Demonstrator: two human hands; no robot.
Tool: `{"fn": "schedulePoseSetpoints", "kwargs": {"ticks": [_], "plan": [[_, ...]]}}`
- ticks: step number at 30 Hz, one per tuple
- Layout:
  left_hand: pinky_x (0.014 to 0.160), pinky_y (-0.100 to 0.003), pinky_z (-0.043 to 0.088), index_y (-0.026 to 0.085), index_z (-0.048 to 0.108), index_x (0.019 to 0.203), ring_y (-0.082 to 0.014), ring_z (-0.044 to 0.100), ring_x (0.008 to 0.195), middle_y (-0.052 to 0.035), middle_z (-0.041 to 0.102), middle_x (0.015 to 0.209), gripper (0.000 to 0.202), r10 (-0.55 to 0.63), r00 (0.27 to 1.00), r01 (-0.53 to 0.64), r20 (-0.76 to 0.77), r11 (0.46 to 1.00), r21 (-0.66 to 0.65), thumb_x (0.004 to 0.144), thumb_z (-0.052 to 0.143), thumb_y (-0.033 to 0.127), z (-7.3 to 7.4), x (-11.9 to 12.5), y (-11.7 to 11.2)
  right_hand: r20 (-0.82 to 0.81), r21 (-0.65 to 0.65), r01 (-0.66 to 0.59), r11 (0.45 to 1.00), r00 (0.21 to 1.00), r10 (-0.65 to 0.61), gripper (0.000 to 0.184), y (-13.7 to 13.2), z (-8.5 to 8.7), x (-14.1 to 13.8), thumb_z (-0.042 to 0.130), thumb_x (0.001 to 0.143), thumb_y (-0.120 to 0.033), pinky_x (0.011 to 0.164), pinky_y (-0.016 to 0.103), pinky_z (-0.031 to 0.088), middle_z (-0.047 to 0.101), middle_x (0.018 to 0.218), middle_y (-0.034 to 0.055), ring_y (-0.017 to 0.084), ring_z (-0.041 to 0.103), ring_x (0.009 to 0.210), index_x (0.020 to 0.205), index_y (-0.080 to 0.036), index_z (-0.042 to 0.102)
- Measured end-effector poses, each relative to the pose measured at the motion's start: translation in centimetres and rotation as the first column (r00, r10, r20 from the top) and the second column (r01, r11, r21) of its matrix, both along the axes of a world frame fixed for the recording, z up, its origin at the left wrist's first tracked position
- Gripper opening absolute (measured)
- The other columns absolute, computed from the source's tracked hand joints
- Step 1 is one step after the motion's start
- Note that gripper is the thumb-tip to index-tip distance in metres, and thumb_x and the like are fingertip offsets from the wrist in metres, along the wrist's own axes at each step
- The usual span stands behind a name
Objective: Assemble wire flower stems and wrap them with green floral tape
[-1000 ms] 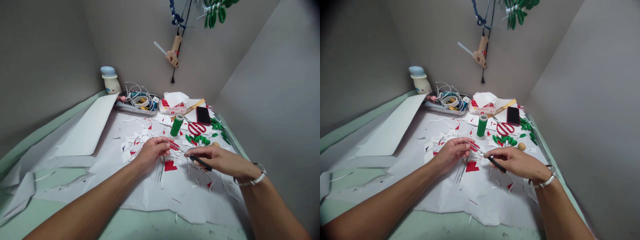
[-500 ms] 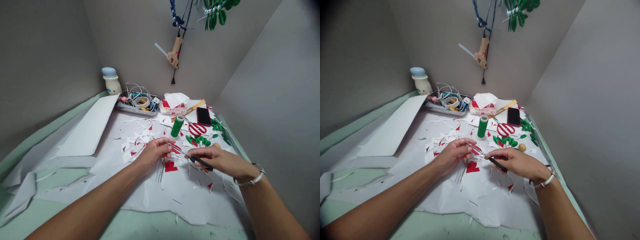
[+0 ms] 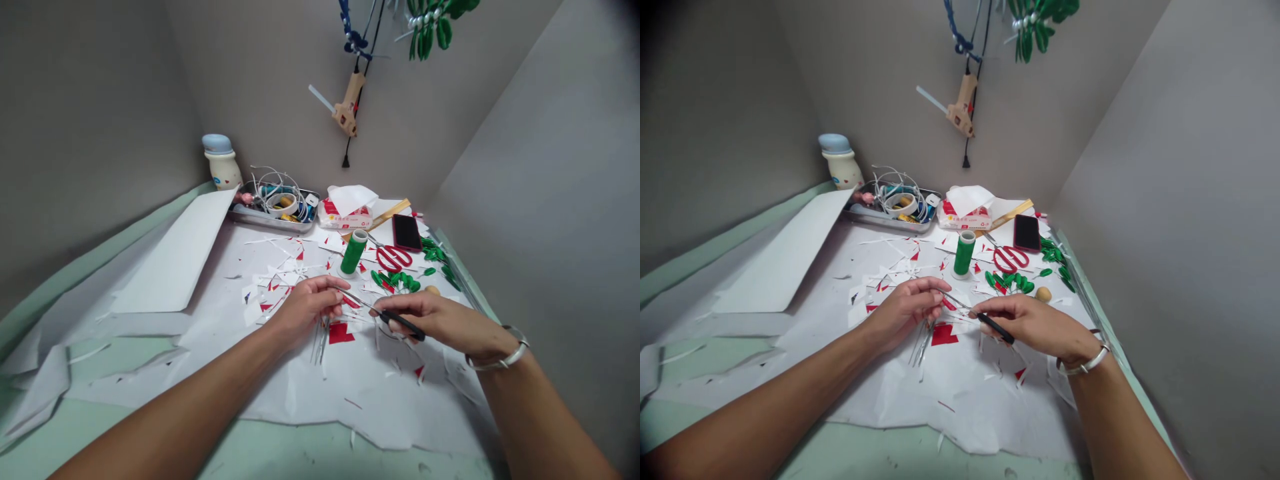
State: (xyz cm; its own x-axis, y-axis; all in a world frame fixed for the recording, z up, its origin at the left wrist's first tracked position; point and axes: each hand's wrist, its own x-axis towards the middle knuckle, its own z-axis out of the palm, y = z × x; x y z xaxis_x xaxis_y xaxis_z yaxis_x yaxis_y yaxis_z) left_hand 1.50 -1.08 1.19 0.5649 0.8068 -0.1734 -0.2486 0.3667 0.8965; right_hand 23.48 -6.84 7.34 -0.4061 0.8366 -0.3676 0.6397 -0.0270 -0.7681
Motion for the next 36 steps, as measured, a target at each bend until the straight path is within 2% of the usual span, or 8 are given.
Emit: {"fn": "schedulePoseSetpoints", "kwargs": {"ticks": [11, 16, 21, 29, 31, 33, 35, 36], "plan": [[0.053, -0.020, 0.037, 0.013, 0.065, 0.089, -0.0065, 0.049, 0.052, 0.0008, 0.054, 0.058, 0.015, 0.020, 0.999, -0.018, 0.050, 0.999, -0.028, 0.074, 0.061, 0.014, -0.7, -0.2, 0.5, 0.046, -0.055, -0.016, 0.998, 0.999, 0.018, 0.048, 0.1, 0.0, 0.8, 0.054, 0.085, -0.046, 0.058, 0.023, 0.039, 0.055, 0.065, -0.0012, 0.012, 0.047, 0.062, 0.126, -0.022, 0.056], [0.053, -0.017, 0.039, 0.012, 0.065, 0.086, -0.0057, 0.051, 0.054, 0.0011, 0.055, 0.063, 0.016, 0.156, 0.980, -0.147, 0.122, 0.986, -0.075, 0.070, 0.064, 0.011, -0.8, -0.3, 1.1, -0.021, -0.128, -0.039, 0.991, 0.999, 0.037, 0.045, -0.5, 0.1, 2.7, 0.058, 0.083, -0.042, 0.062, 0.023, 0.042, 0.057, 0.074, -0.0006, 0.011, 0.051, 0.066, 0.123, -0.022, 0.055], [0.053, -0.016, 0.040, 0.012, 0.065, 0.088, -0.0049, 0.051, 0.055, 0.0013, 0.054, 0.064, 0.018, 0.215, 0.966, -0.205, 0.142, 0.976, -0.079, 0.070, 0.064, 0.011, -0.8, -0.4, 1.3, 0.182, -0.083, -0.214, 0.973, 0.957, 0.226, 0.023, -0.8, -0.5, 2.2, 0.061, 0.076, -0.024, 0.061, 0.021, 0.042, 0.063, 0.079, 0.0007, 0.012, 0.054, 0.068, 0.098, -0.021, 0.069], [0.052, -0.016, 0.039, 0.012, 0.065, 0.088, -0.0050, 0.050, 0.054, 0.0011, 0.054, 0.064, 0.016, 0.159, 0.978, -0.154, 0.134, 0.987, -0.049, 0.073, 0.063, 0.011, -1.0, -0.2, 1.0, 0.288, 0.010, -0.277, 0.961, 0.921, 0.262, 0.027, -1.1, -0.7, 0.3, 0.053, 0.079, -0.018, 0.066, 0.023, 0.043, 0.071, 0.093, 0.0008, 0.015, 0.061, 0.077, 0.099, -0.024, 0.071], [0.052, -0.016, 0.039, 0.012, 0.065, 0.089, -0.0051, 0.051, 0.054, 0.0012, 0.054, 0.064, 0.016, 0.149, 0.980, -0.143, 0.135, 0.989, -0.047, 0.073, 0.063, 0.011, -1.0, -0.1, 1.0, 0.281, 0.086, -0.253, 0.964, 0.934, 0.220, 0.023, -1.1, -0.4, 0.0, 0.052, 0.082, -0.021, 0.068, 0.025, 0.044, 0.071, 0.090, 0.0014, 0.016, 0.061, 0.077, 0.093, -0.023, 0.072], [0.052, -0.016, 0.039, 0.012, 0.065, 0.089, -0.0050, 0.051, 0.054, 0.0014, 0.054, 0.064, 0.016, 0.138, 0.980, -0.133, 0.141, 0.990, -0.043, 0.073, 0.063, 0.011, -1.0, -0.1, 0.9, 0.236, 0.263, -0.110, 0.959, 0.971, 0.047, 0.020, -0.8, -0.3, -0.6, 0.052, 0.085, -0.027, 0.072, 0.027, 0.045, 0.070, 0.091, 0.0021, 0.017, 0.061, 0.081, 0.091, -0.023, 0.070], [0.052, -0.016, 0.039, 0.012, 0.065, 0.089, -0.0049, 0.051, 0.054, 0.0014, 0.055, 0.064, 0.016, 0.130, 0.980, -0.125, 0.148, 0.991, -0.039, 0.073, 0.063, 0.011, -0.9, 0.0, 0.9, 0.104, 0.474, 0.148, 0.868, 0.970, -0.222, 0.025, -0.1, -0.8, -1.5, 0.055, 0.084, -0.035, 0.079, 0.030, 0.045, 0.068, 0.100, 0.0036, 0.019, 0.060, 0.088, 0.103, -0.023, 0.066], [0.052, -0.016, 0.039, 0.012, 0.065, 0.089, -0.0050, 0.051, 0.054, 0.0014, 0.055, 0.064, 0.016, 0.129, 0.980, -0.124, 0.149, 0.991, -0.041, 0.073, 0.063, 0.011, -0.9, 0.0, 0.8, 0.026, 0.528, 0.217, 0.821, 0.962, -0.271, 0.031, 0.3, -1.3, -2.0, 0.059, 0.081, -0.037, 0.082, 0.031, 0.045, 0.067, 0.105, 0.0043, 0.020, 0.059, 0.094, 0.109, -0.023, 0.063]]}}
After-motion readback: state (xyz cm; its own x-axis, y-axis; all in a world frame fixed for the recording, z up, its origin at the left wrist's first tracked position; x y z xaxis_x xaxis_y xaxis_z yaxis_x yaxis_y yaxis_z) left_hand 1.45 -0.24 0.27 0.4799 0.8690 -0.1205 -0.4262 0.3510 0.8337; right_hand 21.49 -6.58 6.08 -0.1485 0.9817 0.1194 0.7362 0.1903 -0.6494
